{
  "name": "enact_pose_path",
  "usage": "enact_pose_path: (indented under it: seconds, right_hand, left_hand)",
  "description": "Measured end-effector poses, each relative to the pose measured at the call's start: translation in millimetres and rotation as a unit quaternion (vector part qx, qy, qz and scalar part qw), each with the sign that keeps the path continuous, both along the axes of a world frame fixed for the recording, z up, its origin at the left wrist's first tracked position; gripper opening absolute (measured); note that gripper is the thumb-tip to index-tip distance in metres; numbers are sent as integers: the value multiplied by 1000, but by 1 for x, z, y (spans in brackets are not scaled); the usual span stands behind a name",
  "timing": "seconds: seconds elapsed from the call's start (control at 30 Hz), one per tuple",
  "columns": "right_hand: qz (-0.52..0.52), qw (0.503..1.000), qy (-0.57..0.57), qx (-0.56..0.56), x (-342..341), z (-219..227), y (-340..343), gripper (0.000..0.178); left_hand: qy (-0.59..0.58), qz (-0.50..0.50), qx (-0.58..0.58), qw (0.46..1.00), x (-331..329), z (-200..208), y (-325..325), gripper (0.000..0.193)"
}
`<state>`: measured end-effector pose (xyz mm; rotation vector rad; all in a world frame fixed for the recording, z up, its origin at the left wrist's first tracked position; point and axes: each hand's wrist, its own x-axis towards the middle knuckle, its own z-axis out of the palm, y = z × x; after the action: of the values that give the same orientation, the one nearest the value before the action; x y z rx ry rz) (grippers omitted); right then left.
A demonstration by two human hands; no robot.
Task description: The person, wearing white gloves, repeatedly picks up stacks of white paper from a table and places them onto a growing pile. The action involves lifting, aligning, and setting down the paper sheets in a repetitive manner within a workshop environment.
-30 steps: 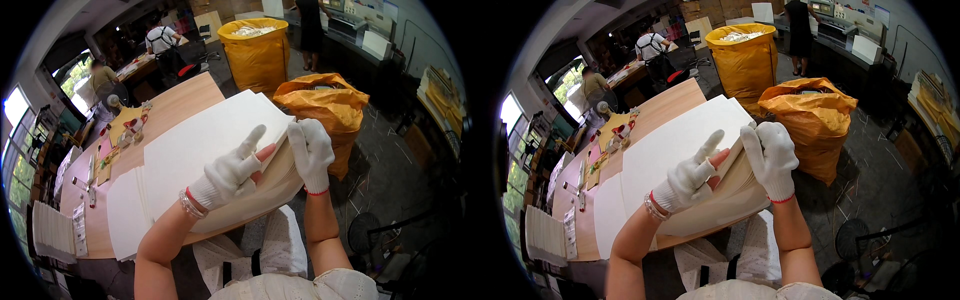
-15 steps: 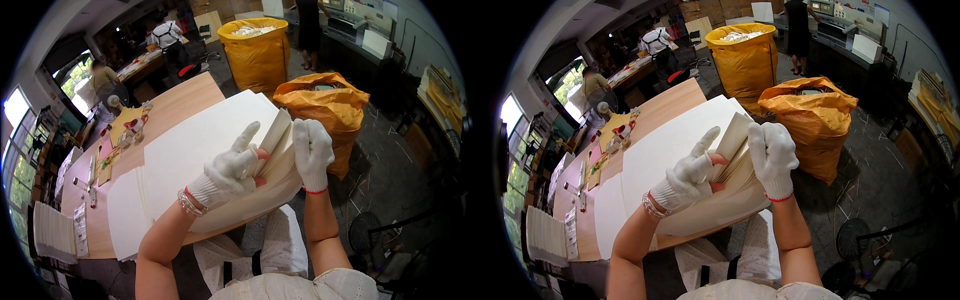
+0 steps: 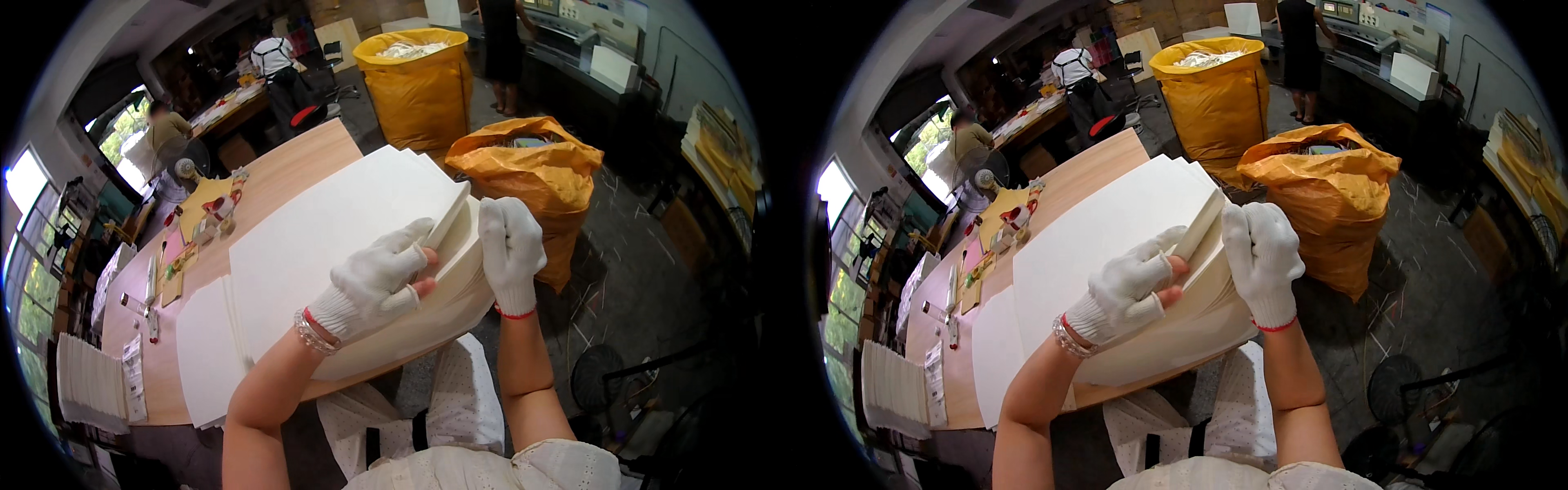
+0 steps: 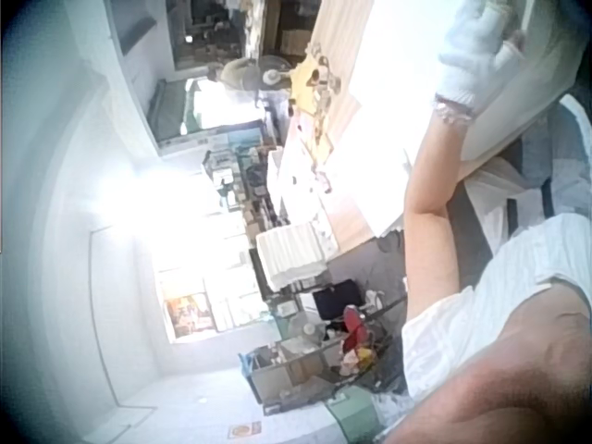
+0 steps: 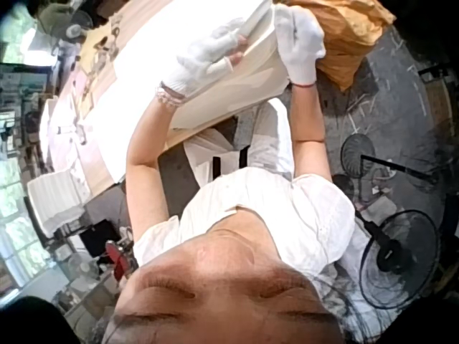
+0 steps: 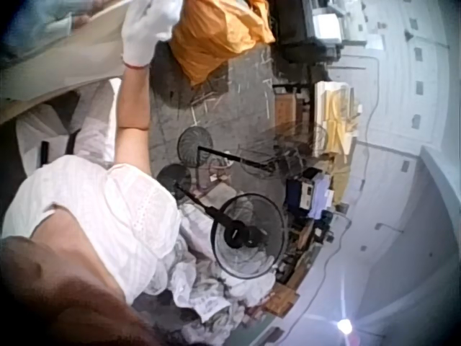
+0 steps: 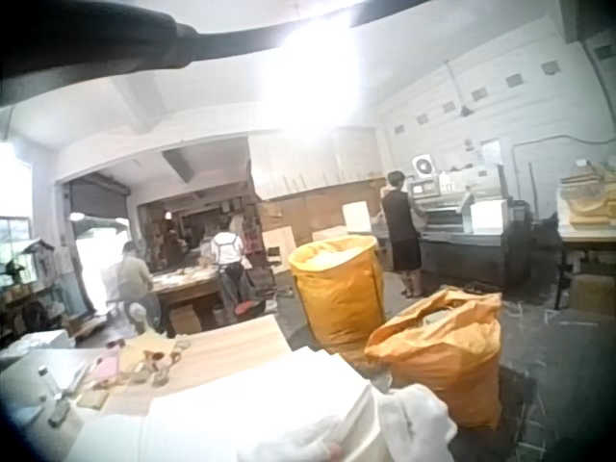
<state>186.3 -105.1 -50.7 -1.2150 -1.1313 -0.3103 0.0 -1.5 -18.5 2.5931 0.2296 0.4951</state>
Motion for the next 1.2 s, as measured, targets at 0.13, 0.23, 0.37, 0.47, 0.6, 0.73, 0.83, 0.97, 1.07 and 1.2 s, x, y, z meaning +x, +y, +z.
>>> enact_pose_path:
  seconds: [0.13,0.23,0.37,0.47,0.6,0.73,0.83,0.97,1.07,1.2]
  right_hand:
    - [-12,1000,4,-7,-4,3,0,19]
    - [-5,1000,16,-7,-1,-1,0,21]
    - [13,1000,5,4,-1,-1,0,25]
    - [11,1000,12,-3,-3,0,1,27]
    - [-5,1000,18,2,-2,-2,4,26]
    - [-7,1000,13,-4,-4,0,4,26]
    - [-12,1000,-9,18,-3,0,3,25]
    - [10,1000,12,-1,1,-3,0,23]
    - [6,1000,11,2,1,-5,2,23]
    - [-17,999,27,-3,-1,-4,2,24]
  left_hand:
    - [17,29,-24,999,0,7,-7,38]
    - [19,24,-37,999,0,8,-5,36]
    - [-52,-25,20,998,-2,-7,8,43]
    - [-44,-45,47,997,-1,-9,7,51]
    - [25,-65,-38,997,0,-4,11,61]
    - [-91,-54,-16,994,-2,-22,11,63]
    - [-103,-60,-25,993,2,-19,8,61]
    - [-64,-72,-21,995,0,-12,8,59]
    - [-7,-57,-45,997,0,-2,1,57]
    - [11,-29,-70,997,4,5,-5,49]
